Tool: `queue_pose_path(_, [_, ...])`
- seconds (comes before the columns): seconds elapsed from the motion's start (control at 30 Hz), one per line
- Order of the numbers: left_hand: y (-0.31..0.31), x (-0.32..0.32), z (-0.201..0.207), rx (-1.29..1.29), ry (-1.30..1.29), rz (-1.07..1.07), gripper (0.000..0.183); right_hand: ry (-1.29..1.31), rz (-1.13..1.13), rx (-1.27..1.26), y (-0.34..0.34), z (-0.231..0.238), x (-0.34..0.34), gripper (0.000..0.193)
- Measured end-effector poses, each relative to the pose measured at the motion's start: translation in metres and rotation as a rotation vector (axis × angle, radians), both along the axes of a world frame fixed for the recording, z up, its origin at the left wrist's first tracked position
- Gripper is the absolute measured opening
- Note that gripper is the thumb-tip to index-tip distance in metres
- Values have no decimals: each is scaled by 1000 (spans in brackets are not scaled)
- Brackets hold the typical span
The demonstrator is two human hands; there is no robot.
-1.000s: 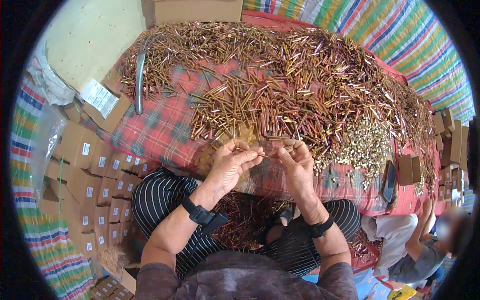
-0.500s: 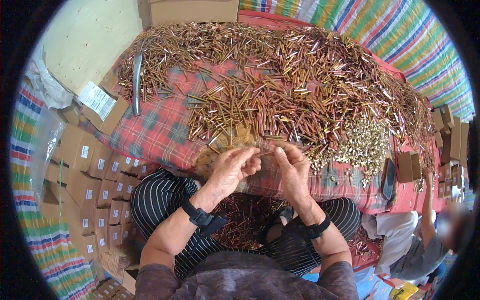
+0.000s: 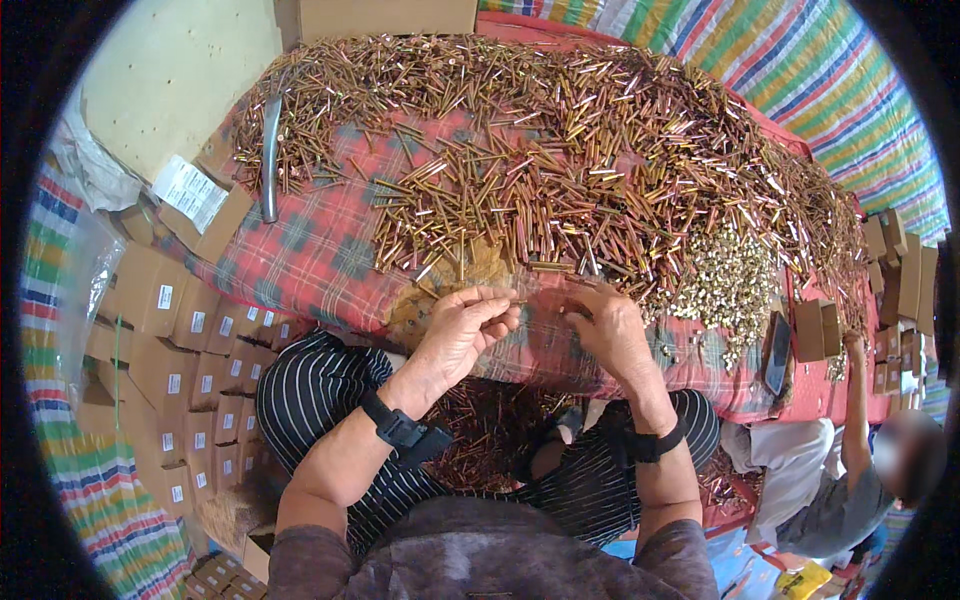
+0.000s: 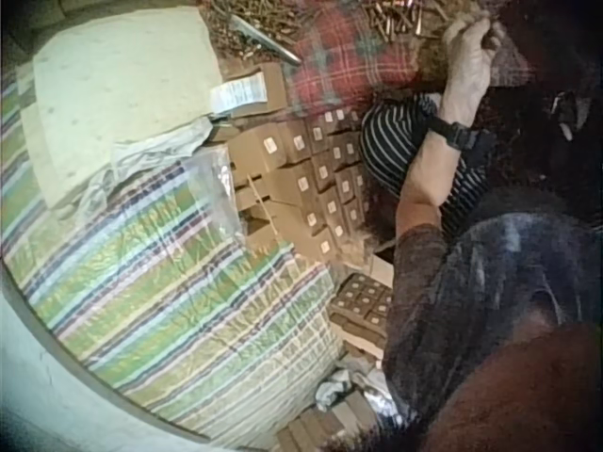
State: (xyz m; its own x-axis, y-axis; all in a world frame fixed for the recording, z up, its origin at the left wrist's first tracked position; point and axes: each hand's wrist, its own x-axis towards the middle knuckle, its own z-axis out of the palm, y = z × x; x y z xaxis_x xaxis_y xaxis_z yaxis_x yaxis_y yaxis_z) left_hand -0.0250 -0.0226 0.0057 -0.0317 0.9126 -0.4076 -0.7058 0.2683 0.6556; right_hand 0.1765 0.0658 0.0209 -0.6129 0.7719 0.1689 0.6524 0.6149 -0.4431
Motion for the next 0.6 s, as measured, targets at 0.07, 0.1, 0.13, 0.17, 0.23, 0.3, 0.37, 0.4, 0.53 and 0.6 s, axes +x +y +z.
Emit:
queue_pose_path(0.07, [1, 1, -1, 7, 1, -4, 17, -53, -4, 33, -3, -10, -6, 17])
queue_pose_path(0.1, [0, 2, 1, 4, 6, -4, 17, -105, -8, 65, -4, -14, -8, 17])
queue_pose_path(0.13, [0, 2, 3, 2, 13, -1, 16, -104, -7, 67, -4, -14, -11, 17])
queue_pose_path(0.17, [-1, 2, 3, 4, 14, 0, 16, -96, -1, 88, -4, -15, -13, 15])
queue_pose_path(0.23, [-2, 1, 2, -5, 45, -2, 16, -86, 6, 111, -5, -14, -17, 13])
queue_pose_path(0.3, [-2, 1, 4, 0, 53, -2, 16, 148, 13, 113, -8, -11, -20, 15])
queue_pose_path(0.37, [-2, 2, 4, 2, 60, 0, 16, 324, -26, -150, -14, 2, -24, 16])
queue_pose_path(0.4, [-3, 2, 3, 19, 72, -6, 15, 495, -68, -415, -17, 6, -27, 18])
queue_pose_path(0.53, [-3, 4, 4, 46, 78, 3, 11, 756, -64, -655, -25, -4, -33, 15])
queue_pose_path(0.6, [-2, 4, 4, 44, 76, 5, 10, 763, -90, -728, -31, 5, -36, 12])
